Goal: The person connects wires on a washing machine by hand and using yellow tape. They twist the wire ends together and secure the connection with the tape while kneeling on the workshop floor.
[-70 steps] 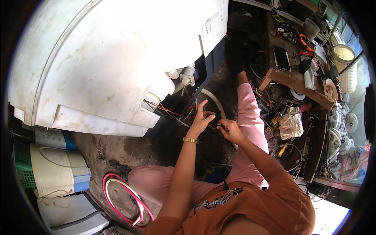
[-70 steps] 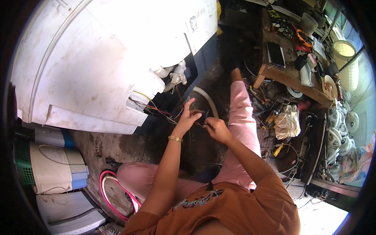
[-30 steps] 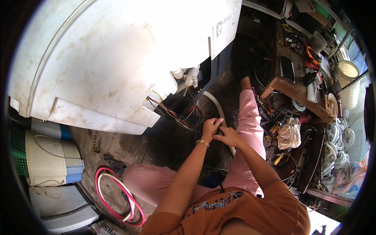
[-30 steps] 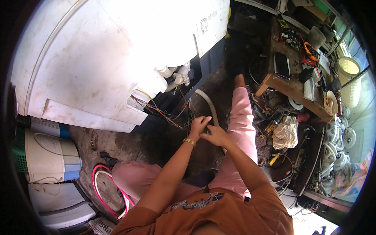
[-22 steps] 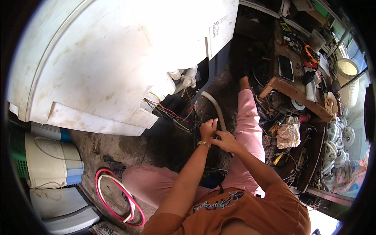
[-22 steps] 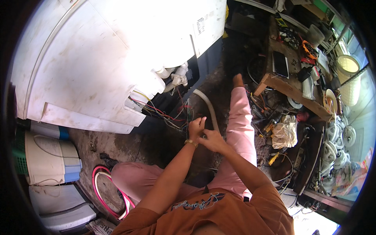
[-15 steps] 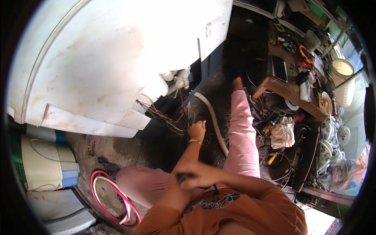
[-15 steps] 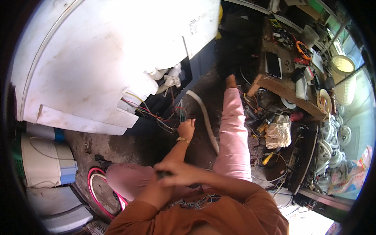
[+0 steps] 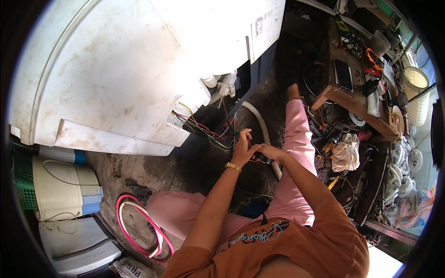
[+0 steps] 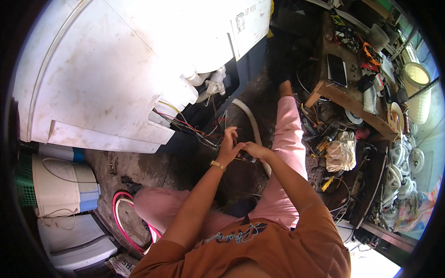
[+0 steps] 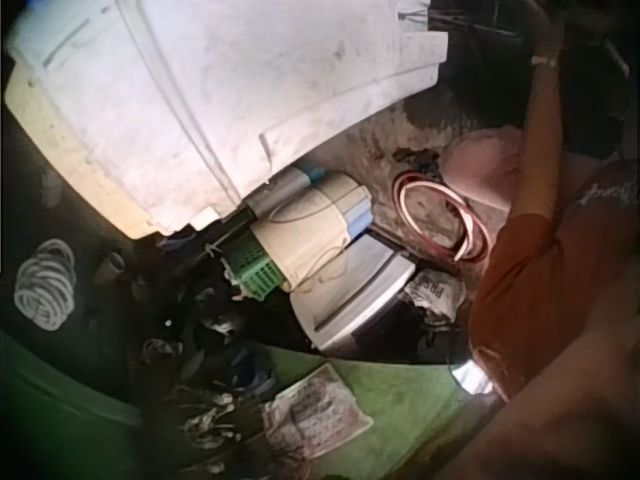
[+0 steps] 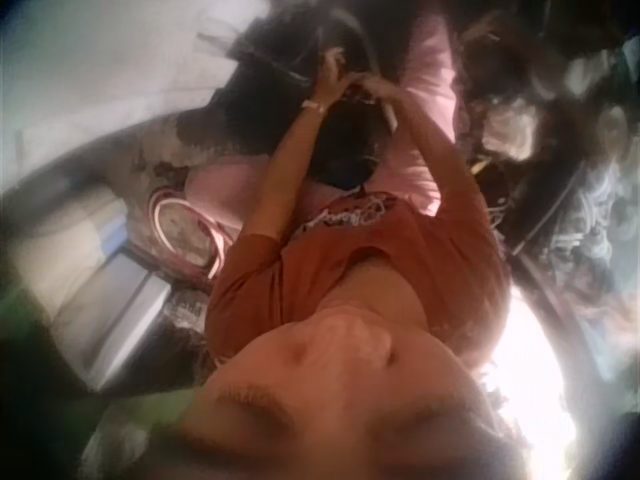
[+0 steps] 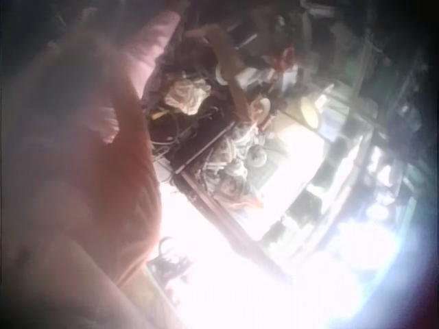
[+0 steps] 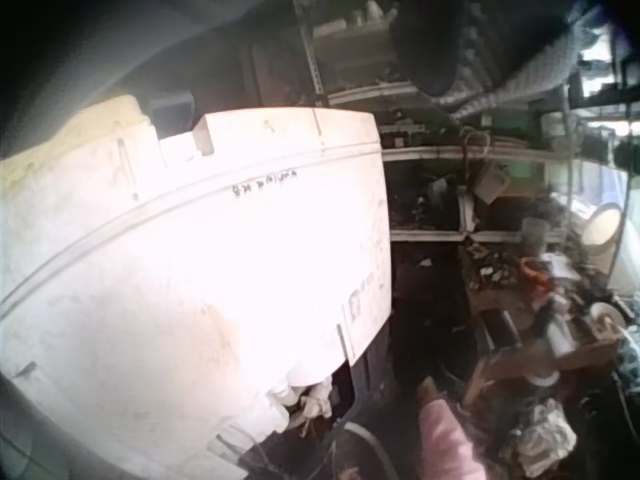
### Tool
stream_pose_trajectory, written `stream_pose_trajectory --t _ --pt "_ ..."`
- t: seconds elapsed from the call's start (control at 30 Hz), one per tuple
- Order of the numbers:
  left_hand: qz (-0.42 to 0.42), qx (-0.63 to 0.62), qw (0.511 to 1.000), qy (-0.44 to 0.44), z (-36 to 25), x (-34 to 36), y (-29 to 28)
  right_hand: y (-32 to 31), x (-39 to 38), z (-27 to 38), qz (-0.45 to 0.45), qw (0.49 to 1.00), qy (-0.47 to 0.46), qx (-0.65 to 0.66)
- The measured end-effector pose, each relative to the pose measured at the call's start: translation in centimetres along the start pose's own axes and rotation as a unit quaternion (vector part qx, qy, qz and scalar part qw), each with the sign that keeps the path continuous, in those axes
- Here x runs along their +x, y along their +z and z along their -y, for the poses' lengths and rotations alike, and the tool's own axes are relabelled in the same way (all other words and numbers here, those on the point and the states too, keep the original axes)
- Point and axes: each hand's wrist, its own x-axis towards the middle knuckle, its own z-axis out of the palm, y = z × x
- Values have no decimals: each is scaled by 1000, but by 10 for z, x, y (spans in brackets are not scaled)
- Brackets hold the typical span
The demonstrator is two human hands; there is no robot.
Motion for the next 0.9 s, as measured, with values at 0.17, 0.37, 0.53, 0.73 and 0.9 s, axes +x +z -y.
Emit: stream_pose_trajectory --t 0.17,0.37,0.53,0.73,0.9 --pt "-81 -377 904 -185 24 0 -16 9 1 8 4 998 8 54" --pt "52 23 995 77 -28 -4 -24 -13 -18 6 13 962 127 241" --pt "45 152 982 106 -26 -21 -37 1 -16 12 63 939 124 316" --pt "70 125 988 63 -35 -13 -37 -9 -15 -6 58 952 124 275" --pt "95 56 993 -36 -33 -10 -39 7 -14 -9 -103 992 -69 -19"
